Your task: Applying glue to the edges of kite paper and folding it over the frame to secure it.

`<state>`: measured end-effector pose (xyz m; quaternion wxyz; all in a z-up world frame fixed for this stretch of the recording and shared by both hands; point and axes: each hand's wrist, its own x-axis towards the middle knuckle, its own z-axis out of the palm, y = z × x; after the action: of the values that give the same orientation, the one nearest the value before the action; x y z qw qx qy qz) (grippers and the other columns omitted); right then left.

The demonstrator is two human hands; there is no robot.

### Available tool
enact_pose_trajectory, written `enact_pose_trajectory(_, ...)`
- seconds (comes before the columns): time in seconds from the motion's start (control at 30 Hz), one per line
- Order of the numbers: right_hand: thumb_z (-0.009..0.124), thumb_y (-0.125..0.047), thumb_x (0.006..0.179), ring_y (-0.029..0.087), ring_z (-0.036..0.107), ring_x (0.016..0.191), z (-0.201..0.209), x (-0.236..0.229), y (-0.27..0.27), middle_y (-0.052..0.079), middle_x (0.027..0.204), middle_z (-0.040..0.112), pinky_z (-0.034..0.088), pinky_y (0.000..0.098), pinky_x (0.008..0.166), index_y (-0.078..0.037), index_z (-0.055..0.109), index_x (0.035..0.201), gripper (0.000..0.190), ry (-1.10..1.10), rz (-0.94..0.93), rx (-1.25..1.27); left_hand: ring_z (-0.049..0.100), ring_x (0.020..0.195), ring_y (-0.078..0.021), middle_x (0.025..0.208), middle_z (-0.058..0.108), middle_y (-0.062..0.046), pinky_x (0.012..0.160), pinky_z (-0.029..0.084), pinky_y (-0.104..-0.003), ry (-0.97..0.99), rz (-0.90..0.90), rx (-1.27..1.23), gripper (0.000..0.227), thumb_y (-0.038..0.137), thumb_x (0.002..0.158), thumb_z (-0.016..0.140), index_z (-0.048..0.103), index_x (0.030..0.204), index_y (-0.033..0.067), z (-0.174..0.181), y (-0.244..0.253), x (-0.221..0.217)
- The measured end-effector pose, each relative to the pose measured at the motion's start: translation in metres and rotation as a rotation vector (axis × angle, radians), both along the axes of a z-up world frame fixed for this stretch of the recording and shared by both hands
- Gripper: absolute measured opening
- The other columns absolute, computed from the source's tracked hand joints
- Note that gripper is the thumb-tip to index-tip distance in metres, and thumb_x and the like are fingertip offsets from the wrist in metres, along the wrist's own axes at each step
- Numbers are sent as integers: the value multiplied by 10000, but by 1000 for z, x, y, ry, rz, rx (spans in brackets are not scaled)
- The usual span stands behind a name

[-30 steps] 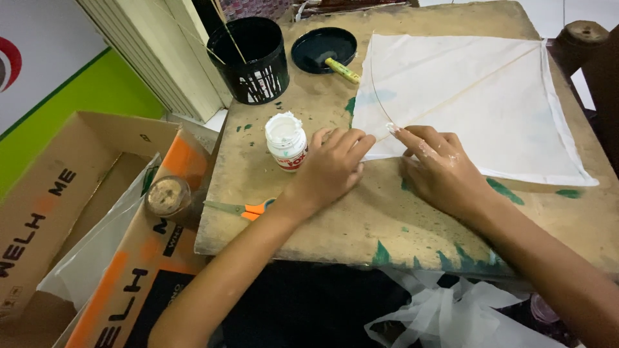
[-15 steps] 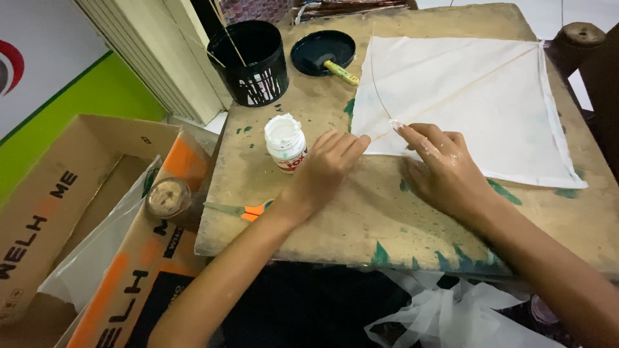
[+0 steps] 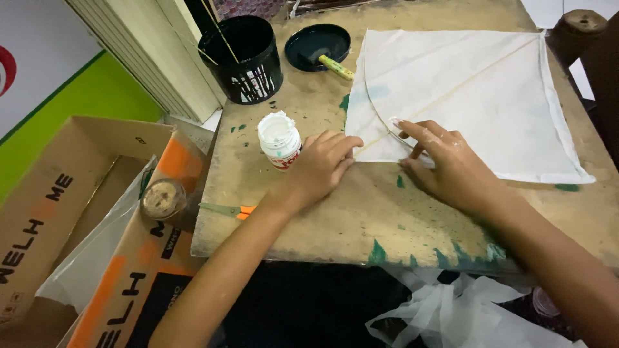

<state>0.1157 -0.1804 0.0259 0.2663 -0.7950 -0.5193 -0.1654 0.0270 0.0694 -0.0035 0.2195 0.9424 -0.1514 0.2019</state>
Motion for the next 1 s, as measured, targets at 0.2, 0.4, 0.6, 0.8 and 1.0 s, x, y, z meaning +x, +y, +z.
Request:
enact_pose_trajectory(0.2, 761, -46, 837, 336, 746, 839, 8, 2, -1, 168, 1118, 678, 531, 512, 834, -16, 532, 1455, 660, 141, 3, -57, 652, 1006, -247, 930, 657, -26, 974, 487, -478, 38, 6, 46, 246, 150, 1032, 590, 629, 1275, 152, 6, -2, -1)
enact_pose_trajectory(0.4, 759, -61, 858, 310, 744, 820, 4, 7, -4, 127, 997, 723, 531, 484, 867, 1, 548, 1461, 642, 152, -37, -103, 643, 1006, -231, 924, 632, -3, 977, 479, -482, 18, 32, 67, 215, 203, 1065, 533, 623, 1260, 190, 0, -4, 2)
enact_pose_trajectory(0.6, 745, -55, 869, 290, 739, 841, 6, 11, -5, 79, 940, 757, 512, 475, 909, -8, 540, 1472, 638, 189, -62, -122, 630, 949, -238, 913, 620, -20, 968, 485, -501, -8, 48, 51, 249, 161, 1045, 498, 632, 1255, 165, 1, -7, 2)
enact_pose_trajectory(0.8, 754, -80, 872, 266, 730, 874, -3, 14, -7, 43, 937, 762, 488, 486, 929, -41, 523, 1495, 665, 161, -90, -128, 627, 955, -218, 930, 642, -22, 997, 473, -507, -16, 68, 75, 272, 155, 1022, 524, 645, 1264, 177, -2, -7, 7)
enact_pose_trajectory(1.0, 782, -185, 891, 233, 689, 905, -5, 17, -9, 14, 982, 737, 459, 436, 914, -108, 522, 1522, 686, 58, -142, -147, 600, 942, -215, 940, 616, -28, 978, 474, -504, -25, 108, 82, 312, 140, 995, 542, 627, 1295, 164, 0, -9, 8)
